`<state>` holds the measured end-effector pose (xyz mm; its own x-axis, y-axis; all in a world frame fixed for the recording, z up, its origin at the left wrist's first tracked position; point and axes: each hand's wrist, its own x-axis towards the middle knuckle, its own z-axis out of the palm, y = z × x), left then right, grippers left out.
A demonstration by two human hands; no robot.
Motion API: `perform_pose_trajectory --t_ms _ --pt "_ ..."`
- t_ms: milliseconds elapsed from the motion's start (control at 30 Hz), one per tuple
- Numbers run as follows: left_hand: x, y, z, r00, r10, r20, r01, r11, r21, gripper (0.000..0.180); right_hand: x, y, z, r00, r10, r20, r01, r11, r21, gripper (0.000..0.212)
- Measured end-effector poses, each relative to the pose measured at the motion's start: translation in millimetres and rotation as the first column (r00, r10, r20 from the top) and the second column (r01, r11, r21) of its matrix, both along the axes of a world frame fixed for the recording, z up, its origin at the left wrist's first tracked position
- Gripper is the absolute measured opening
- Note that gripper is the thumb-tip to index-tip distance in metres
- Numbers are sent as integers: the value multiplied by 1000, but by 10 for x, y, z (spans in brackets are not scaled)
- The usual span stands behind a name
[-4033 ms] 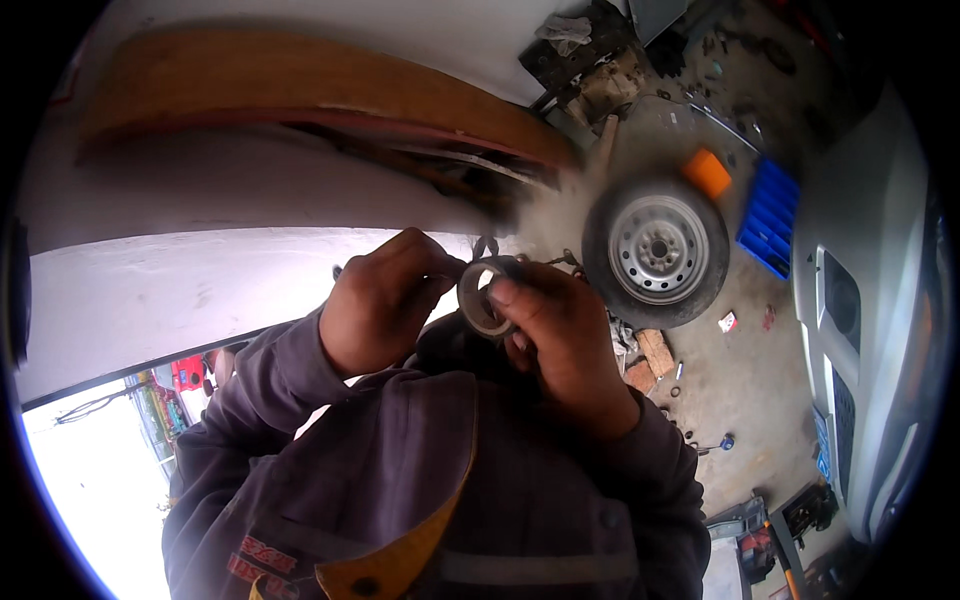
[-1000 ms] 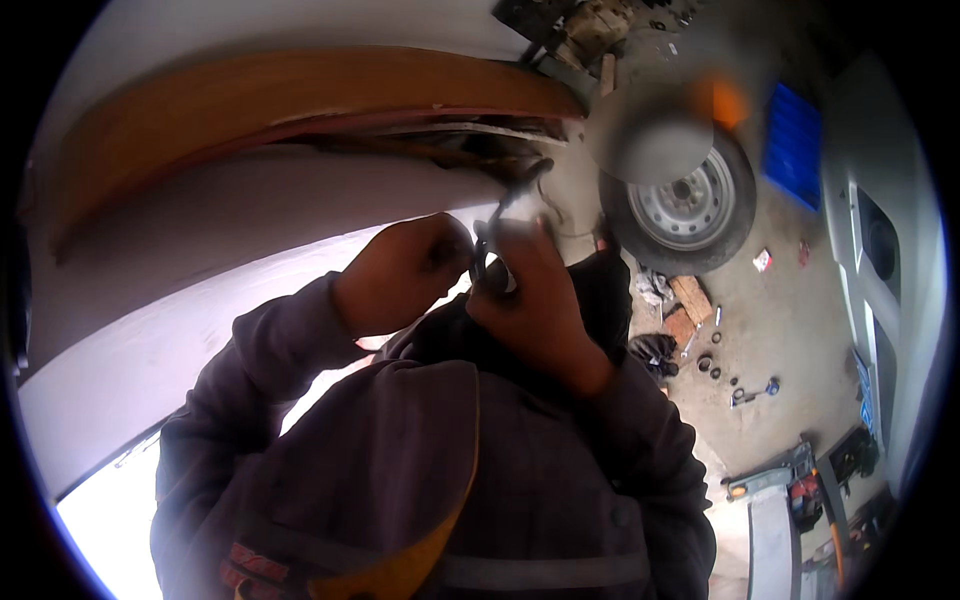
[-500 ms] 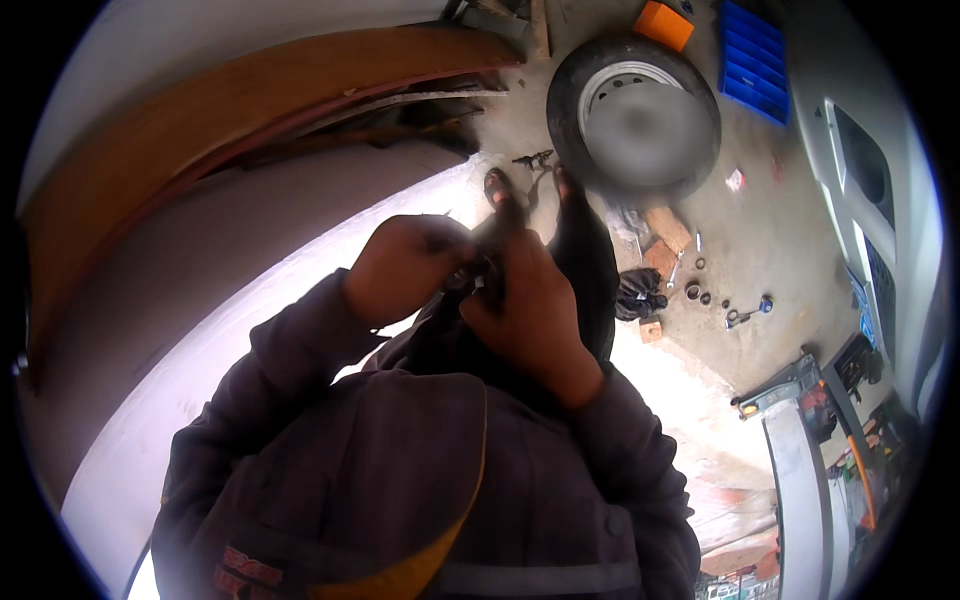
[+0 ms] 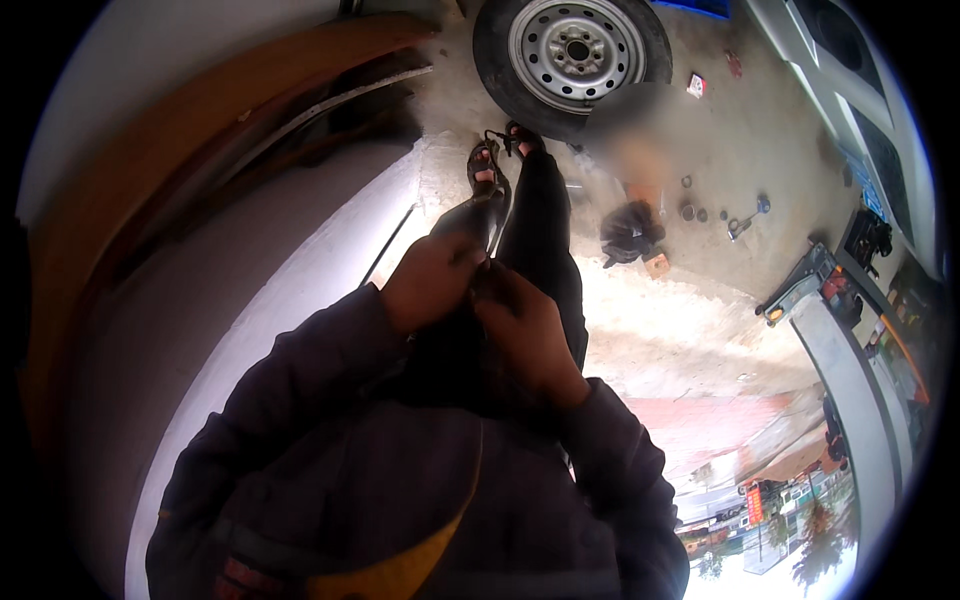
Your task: The person wraps a small electrical wire with black electrical tape. They hold the wire in one hand and the tape roll in the other, carefully winding the tape around the wire's end to insulate it. The task is performed in a workshop setting with a car wheel and other parts visible on the floor.
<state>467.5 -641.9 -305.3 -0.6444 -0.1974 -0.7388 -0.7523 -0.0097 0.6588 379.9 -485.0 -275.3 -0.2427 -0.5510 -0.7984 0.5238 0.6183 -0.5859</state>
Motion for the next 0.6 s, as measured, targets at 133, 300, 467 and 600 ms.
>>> perform_pose_trajectory --t_ms 133,300,467,600 --pt "140 -74 -558 982 -62 176 89 985 -149 25 113 236 306 983 -24 184 63 975 -211 20" --pt "164 -177 -1016 851 387 356 -524 680 513 27 150 692 -473 832 -516 201 505 856 108 12" --pt "-140 99 -1585 836 349 424 -541 396 742 21 -487 1290 -2192 794 -605 -53 607 787 109 17" --pt "-284 353 -2167 839 377 392 -517 329 790 26 -1032 1340 -3622 833 -446 -328 488 871 56 19"
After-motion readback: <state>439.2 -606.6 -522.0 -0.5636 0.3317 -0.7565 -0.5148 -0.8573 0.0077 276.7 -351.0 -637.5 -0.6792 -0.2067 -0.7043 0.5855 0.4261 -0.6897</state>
